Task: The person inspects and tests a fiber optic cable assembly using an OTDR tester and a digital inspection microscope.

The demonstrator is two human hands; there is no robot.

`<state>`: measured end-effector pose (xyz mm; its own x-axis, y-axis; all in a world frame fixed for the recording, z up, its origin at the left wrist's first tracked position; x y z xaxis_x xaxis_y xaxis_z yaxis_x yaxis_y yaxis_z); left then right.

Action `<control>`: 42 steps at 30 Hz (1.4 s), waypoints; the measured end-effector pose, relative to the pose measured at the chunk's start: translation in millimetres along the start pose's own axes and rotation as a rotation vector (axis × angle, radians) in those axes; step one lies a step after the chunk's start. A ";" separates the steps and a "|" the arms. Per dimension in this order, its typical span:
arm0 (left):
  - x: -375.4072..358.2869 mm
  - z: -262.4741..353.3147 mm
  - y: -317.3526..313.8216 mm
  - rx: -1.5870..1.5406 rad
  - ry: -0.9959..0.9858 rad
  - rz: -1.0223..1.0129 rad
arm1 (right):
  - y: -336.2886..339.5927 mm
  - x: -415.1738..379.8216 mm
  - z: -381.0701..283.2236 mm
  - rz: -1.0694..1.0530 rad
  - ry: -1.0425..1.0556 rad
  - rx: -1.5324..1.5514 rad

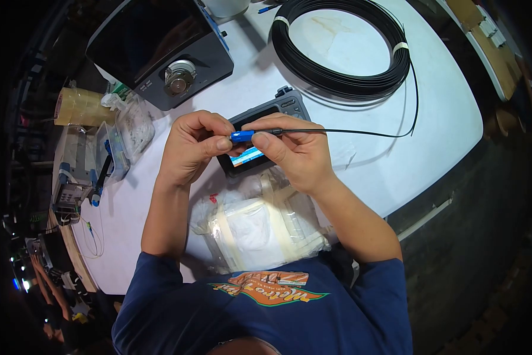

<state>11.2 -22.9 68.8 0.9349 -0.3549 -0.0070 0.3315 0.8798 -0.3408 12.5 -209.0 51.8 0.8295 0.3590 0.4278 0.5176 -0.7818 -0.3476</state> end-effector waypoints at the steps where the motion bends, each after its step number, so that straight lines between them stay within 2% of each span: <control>1: -0.1 0.0 1.6 0.024 0.015 0.002 | -1.9 0.4 0.8 0.014 -0.020 0.050; 3: -0.2 2.9 -1.2 0.042 0.031 0.010 | -7.0 2.0 1.7 0.025 -0.048 0.100; 6: 6.2 8.5 -14.2 0.030 -0.077 0.043 | -9.3 6.9 5.5 0.130 -0.108 0.155; 8: 7.9 11.4 -20.1 0.274 -0.291 0.017 | -6.0 6.8 8.7 0.220 -0.082 0.097; 9: 6.7 12.7 -18.5 0.288 -0.196 0.074 | -6.2 6.6 6.4 0.213 -0.081 0.091; 11: 7.7 16.6 -7.0 0.259 -0.195 0.123 | -8.4 3.1 7.5 0.206 -0.205 0.080; 12: 9.2 18.7 1.6 0.232 -0.185 0.169 | -5.5 1.0 -0.2 0.200 -0.202 0.080; 14: 11.7 30.7 14.6 0.102 -0.255 0.209 | -8.6 3.7 -30.8 -0.071 -0.081 -0.563; 15: 13.2 37.7 16.9 0.050 -0.286 0.179 | -16.2 10.8 -52.0 -0.016 0.221 -0.740; 16: 15.2 45.4 18.1 -0.003 -0.316 0.148 | -16.4 20.8 -58.8 -0.022 0.226 -0.740; 18: 20.5 58.6 16.2 0.028 -0.325 0.149 | -23.6 33.8 -91.7 0.136 0.803 -1.206; 22: 38.6 81.1 9.1 0.054 -0.403 0.059 | -15.8 82.4 -99.6 0.067 0.681 -1.289; 24: 46.8 90.6 8.9 0.116 -0.463 0.104 | -5.5 98.8 -90.7 -0.004 0.320 -1.039; 26: 54.5 92.0 13.9 0.113 -0.479 0.102 | -2.7 108.9 -89.2 -0.023 0.278 -1.016; 28: 61.5 89.0 21.8 0.115 -0.449 0.104 | 3.4 117.3 -81.3 -0.045 0.140 -0.961; 36: 63.7 82.3 39.6 0.260 -0.421 0.151 | 2.9 119.3 -70.8 -0.104 0.161 -1.011; 42: 54.4 89.0 22.0 0.373 -0.518 0.153 | -6.4 114.2 -77.9 -0.108 0.197 -0.968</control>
<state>80.7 5.3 144.6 0.8843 -0.1012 0.4558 0.1250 0.9919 -0.0224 87.7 -202.7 167.9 0.6929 0.4303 0.5785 0.1215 -0.8606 0.4947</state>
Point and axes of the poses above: each hand's wrist, its own x-axis towards the middle knuckle, its own y-axis out of the back of the hand, z = x × y, the point moved 5 cm from there along x, towards the middle knuckle, and after that the axes turned 2 degrees about -z, right-handed, at the moved point
